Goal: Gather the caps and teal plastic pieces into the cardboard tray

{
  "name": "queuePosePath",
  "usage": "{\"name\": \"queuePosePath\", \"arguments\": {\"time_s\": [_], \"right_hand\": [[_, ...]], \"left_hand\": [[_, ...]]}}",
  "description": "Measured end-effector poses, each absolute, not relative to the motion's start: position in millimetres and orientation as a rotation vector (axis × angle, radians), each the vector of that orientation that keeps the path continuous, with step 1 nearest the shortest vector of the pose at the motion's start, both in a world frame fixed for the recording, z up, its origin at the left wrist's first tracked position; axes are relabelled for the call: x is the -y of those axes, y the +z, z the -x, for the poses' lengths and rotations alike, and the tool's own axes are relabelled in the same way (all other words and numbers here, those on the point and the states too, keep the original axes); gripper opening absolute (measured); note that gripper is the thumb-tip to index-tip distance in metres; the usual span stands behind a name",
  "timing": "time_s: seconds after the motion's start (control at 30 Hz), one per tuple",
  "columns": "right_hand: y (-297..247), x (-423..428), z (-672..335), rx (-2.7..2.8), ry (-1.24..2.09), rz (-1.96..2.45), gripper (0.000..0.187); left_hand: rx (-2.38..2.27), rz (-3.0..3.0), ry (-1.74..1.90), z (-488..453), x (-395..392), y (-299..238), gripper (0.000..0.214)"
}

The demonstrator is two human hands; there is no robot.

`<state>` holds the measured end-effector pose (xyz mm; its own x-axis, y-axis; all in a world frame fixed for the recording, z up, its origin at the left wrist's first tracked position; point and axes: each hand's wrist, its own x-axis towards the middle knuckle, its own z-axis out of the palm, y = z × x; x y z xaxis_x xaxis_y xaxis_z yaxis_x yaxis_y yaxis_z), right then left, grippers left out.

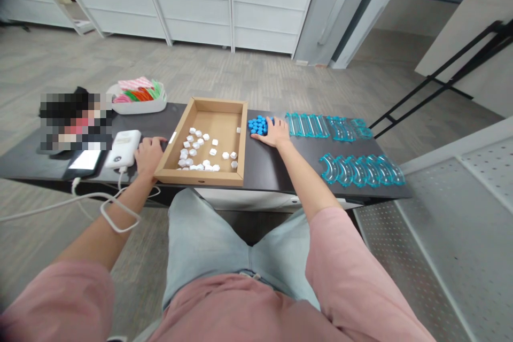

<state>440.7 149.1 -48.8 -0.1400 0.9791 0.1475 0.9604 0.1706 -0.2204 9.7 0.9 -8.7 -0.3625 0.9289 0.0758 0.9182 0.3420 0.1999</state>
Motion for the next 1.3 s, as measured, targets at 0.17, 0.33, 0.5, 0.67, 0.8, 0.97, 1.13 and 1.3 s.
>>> {"name": "queuePosePath", "arguments": {"time_s": [0.17,0.33,0.5,0.67,0.8,0.97,1.13,1.3], "right_hand": [[-49,-119,-431,2.190,0.052,1.790,0.101],[-46,-86,-433,2.235,0.001,1.709,0.092],[-49,-77,-445,2.174,0.065,1.688,0.097],[-47,-73,-448,2.186,0.182,1.650,0.084],[-47,-64,-458,2.158,0.210,1.572,0.083],[-52,-63,-469,2.149,0.204,1.646,0.102],[-54,-75,-461,2.275,0.229,1.576,0.086],[-50,-75,-457,2.291,0.233,1.507,0.056]], "left_hand": [[-2.526,-1.738,0.307,-12,0,-6,0.047],[-2.519,-1.734,0.333,-9,-2,-10,0.048],[-2.520,-1.744,0.342,-5,-4,-15,0.047],[-2.527,-1.749,0.347,-7,-4,-13,0.044],[-2.530,-1.739,0.346,-8,-3,-10,0.044],[-2.531,-1.730,0.344,-6,-4,-13,0.046],[-2.514,-1.746,0.345,-2,-6,-16,0.047],[-2.525,-1.748,0.354,-2,-6,-17,0.047]]}}
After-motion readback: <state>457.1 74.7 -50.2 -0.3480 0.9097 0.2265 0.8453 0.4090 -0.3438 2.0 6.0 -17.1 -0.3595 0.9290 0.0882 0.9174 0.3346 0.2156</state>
